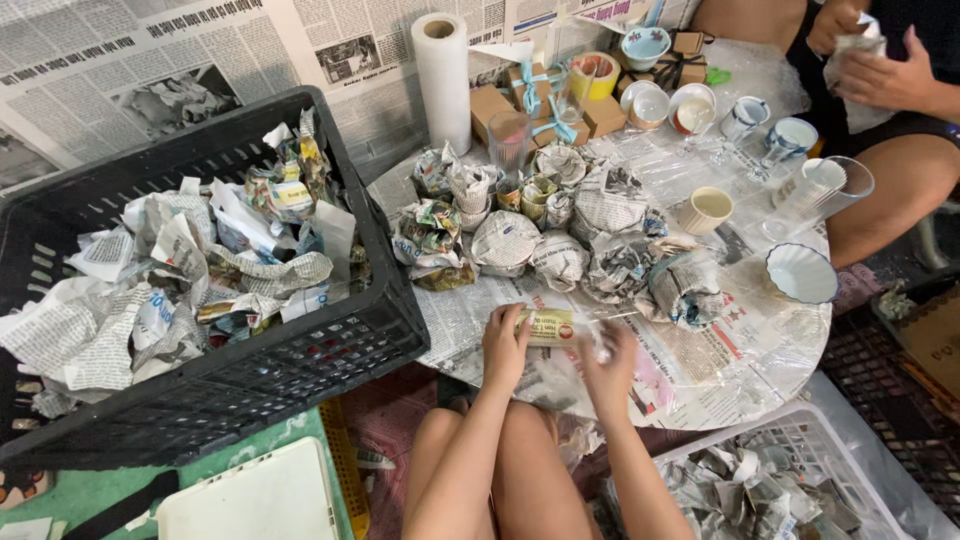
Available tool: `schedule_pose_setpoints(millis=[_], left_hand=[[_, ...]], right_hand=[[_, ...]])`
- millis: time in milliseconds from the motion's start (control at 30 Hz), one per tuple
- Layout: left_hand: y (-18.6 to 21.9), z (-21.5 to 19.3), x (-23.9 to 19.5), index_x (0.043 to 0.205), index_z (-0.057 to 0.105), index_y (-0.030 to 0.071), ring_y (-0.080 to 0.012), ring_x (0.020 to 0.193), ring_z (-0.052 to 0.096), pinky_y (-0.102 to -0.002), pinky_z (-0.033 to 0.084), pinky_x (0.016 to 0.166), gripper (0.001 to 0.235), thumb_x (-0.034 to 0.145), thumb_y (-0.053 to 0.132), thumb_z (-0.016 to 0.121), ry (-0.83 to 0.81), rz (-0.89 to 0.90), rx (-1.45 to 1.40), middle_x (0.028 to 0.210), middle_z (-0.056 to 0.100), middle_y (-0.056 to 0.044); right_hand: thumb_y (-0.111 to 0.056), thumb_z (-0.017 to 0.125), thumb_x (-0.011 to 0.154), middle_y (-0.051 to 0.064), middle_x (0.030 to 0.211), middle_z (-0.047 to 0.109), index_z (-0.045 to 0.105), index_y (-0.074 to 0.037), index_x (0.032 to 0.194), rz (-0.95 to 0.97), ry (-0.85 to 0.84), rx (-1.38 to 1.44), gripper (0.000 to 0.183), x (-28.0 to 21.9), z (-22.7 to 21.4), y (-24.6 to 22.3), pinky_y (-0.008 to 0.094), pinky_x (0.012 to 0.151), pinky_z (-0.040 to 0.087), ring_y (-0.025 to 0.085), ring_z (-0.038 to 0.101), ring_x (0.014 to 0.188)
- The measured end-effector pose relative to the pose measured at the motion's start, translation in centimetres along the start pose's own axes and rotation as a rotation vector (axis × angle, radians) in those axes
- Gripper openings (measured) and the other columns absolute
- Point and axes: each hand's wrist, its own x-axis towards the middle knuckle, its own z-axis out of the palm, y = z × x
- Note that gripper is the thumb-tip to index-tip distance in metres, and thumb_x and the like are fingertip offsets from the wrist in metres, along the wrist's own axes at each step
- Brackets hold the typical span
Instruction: The person wraps small ceramic cups and bowls with newspaper sheets. They fold the paper around each item, tuck the edges, and place the wrapped items into a white basket. The person repeats this process for multiple items.
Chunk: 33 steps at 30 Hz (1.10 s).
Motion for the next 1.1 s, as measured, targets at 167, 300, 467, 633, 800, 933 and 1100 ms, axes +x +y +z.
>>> schedule_pose_setpoints(millis=[167,300,467,633,800,933,1100], left_hand=[[-0.2,0.3,-0.1,0.127,0.064,0.011,-0.0387,0.111,0.061,-0.048,0.049,0.094,0.03,0.098,0.019,0.066,0.009,0.008,-0.034,0.123,0.06,-0.016],[-0.4,0.6,-0.4,0.126,0.063,0.01,-0.0383,0.112,0.061,-0.048,0.049,0.093,0.028,0.1,0.019,0.065,0.005,0.003,-0.054,0.124,0.06,-0.017],[-1.1,0.6,-0.5,0.126,0.063,0.008,-0.0389,0.112,0.059,-0.048,0.047,0.095,0.029,0.099,0.018,0.065,-0.004,0.046,-0.063,0.124,0.059,-0.017],[-1.1,0.8,-0.7,0.127,0.062,0.007,-0.0396,0.115,0.056,-0.049,0.046,0.098,0.029,0.101,0.019,0.065,-0.021,0.048,-0.053,0.126,0.056,-0.018],[0.1,0.1,-0.6,0.122,0.066,0.012,-0.0402,0.125,0.05,-0.051,0.045,0.105,0.027,0.096,0.019,0.07,0.005,0.266,0.063,0.133,0.053,-0.017],[2.1,-0.6,-0.5,0.117,0.067,0.018,-0.0382,0.13,0.048,-0.051,0.043,0.111,0.026,0.092,0.018,0.075,-0.076,0.445,0.136,0.136,0.052,-0.011],[4.1,-0.6,-1.3,0.128,0.065,0.018,-0.0358,0.131,0.05,-0.051,0.042,0.112,0.051,0.08,0.009,0.077,-0.195,0.659,0.191,0.136,0.055,-0.006]], right_hand=[[-0.014,0.075,0.091,0.019,0.128,0.068,0.054,0.007,0.137,0.457,-0.052,0.399,0.054,-1.8,0.1,4.6,0.03,0.09,0.055,0.019,0.067,0.114],[-0.007,0.072,0.089,0.02,0.124,0.063,0.045,0.001,0.146,0.459,-0.031,0.551,0.063,-0.4,2.6,6.3,0.031,0.087,0.054,0.022,0.064,0.108],[-0.007,0.067,0.093,0.011,0.129,0.066,0.053,0.004,0.139,0.435,0.064,0.622,0.05,1.7,5.8,7.9,0.028,0.085,0.056,0.014,0.067,0.108],[-0.003,0.072,0.087,0.017,0.118,0.068,0.061,0.004,0.13,0.354,0.118,0.245,0.045,2.0,7.1,7.5,0.031,0.076,0.056,0.02,0.068,0.092],[-0.004,0.068,0.091,0.014,0.098,0.075,0.073,-0.002,0.12,0.315,0.025,0.142,0.03,1.3,6.7,6.9,0.032,0.075,0.058,0.02,0.073,0.089],[0.002,0.061,0.088,0.018,0.106,0.074,0.073,0.0,0.12,0.135,-0.095,-0.01,0.034,0.7,5.1,6.5,0.039,0.086,0.056,0.03,0.073,0.098],[-0.001,0.073,0.071,0.027,0.127,0.06,0.061,-0.002,0.125,-0.249,-0.182,-0.476,0.055,-0.5,1.4,3.7,0.05,0.097,0.047,0.046,0.055,0.116]])
